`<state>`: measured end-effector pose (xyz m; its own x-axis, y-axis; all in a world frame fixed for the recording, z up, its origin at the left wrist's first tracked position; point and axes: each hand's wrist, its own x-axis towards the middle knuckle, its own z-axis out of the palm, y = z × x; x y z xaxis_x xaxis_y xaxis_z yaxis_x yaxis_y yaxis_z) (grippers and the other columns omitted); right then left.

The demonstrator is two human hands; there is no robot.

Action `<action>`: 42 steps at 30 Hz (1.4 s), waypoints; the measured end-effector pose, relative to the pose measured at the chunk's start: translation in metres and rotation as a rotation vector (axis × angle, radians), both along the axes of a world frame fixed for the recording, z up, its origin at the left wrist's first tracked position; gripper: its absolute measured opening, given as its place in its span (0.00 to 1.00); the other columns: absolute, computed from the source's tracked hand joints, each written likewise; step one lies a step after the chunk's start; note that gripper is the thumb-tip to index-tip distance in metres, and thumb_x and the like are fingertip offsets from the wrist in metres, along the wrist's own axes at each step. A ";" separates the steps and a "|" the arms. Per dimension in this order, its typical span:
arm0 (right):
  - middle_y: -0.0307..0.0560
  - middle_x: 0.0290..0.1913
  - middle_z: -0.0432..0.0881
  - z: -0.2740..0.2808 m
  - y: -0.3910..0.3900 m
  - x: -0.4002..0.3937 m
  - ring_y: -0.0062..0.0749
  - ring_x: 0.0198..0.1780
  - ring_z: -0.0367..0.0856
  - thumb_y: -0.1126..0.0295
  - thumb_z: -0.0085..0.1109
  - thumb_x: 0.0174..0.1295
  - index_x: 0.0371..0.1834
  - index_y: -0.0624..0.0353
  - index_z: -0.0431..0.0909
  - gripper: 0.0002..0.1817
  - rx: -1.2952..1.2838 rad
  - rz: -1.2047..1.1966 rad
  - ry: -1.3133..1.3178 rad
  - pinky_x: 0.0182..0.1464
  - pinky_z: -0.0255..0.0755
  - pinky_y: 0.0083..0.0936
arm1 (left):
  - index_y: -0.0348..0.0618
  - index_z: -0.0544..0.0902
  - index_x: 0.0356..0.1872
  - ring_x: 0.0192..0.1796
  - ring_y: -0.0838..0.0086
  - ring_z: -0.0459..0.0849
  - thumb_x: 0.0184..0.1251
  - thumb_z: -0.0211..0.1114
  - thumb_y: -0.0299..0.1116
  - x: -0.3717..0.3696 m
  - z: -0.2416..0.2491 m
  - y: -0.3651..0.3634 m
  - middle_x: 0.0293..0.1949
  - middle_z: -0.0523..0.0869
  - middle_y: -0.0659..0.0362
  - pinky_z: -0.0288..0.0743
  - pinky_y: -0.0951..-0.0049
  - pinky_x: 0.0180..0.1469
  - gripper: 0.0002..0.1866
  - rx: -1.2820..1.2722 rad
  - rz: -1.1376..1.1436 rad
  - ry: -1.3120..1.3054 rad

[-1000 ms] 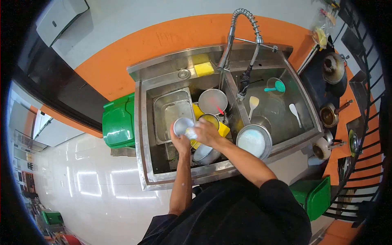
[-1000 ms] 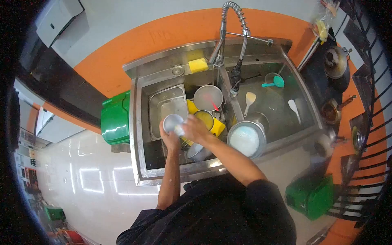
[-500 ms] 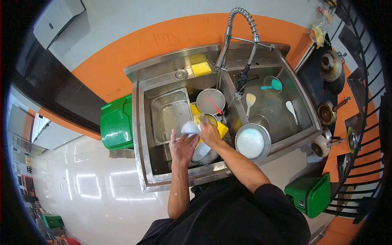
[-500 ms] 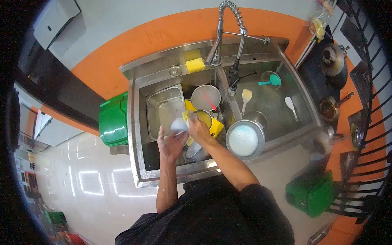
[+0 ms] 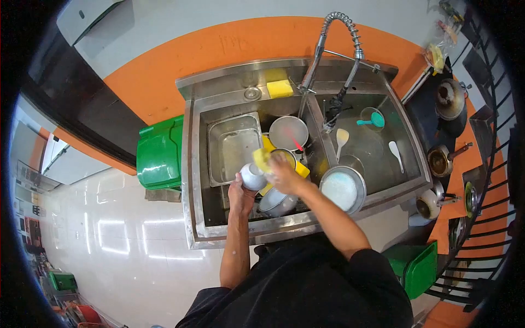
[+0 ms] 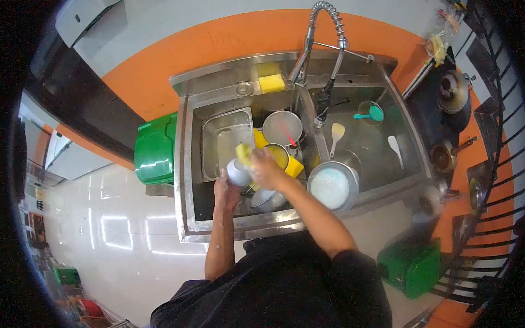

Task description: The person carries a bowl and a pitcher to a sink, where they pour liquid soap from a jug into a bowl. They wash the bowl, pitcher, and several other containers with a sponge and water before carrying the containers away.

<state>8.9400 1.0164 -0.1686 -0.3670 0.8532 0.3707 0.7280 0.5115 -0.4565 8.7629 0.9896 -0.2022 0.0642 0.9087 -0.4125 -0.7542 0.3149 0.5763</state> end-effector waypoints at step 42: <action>0.52 0.48 0.85 -0.014 0.024 0.010 0.45 0.53 0.82 0.71 0.52 0.64 0.46 0.61 0.83 0.13 -0.484 0.066 0.749 0.56 0.74 0.34 | 0.39 0.75 0.60 0.54 0.71 0.83 0.72 0.62 0.34 0.016 0.023 -0.015 0.55 0.83 0.57 0.77 0.65 0.60 0.19 0.359 -0.392 0.128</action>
<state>8.9495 1.0407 -0.1830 -0.2272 0.9640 0.1379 0.1280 0.1700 -0.9771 8.7791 0.9744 -0.1787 0.3964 0.9118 -0.1073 -0.5363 0.3248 0.7790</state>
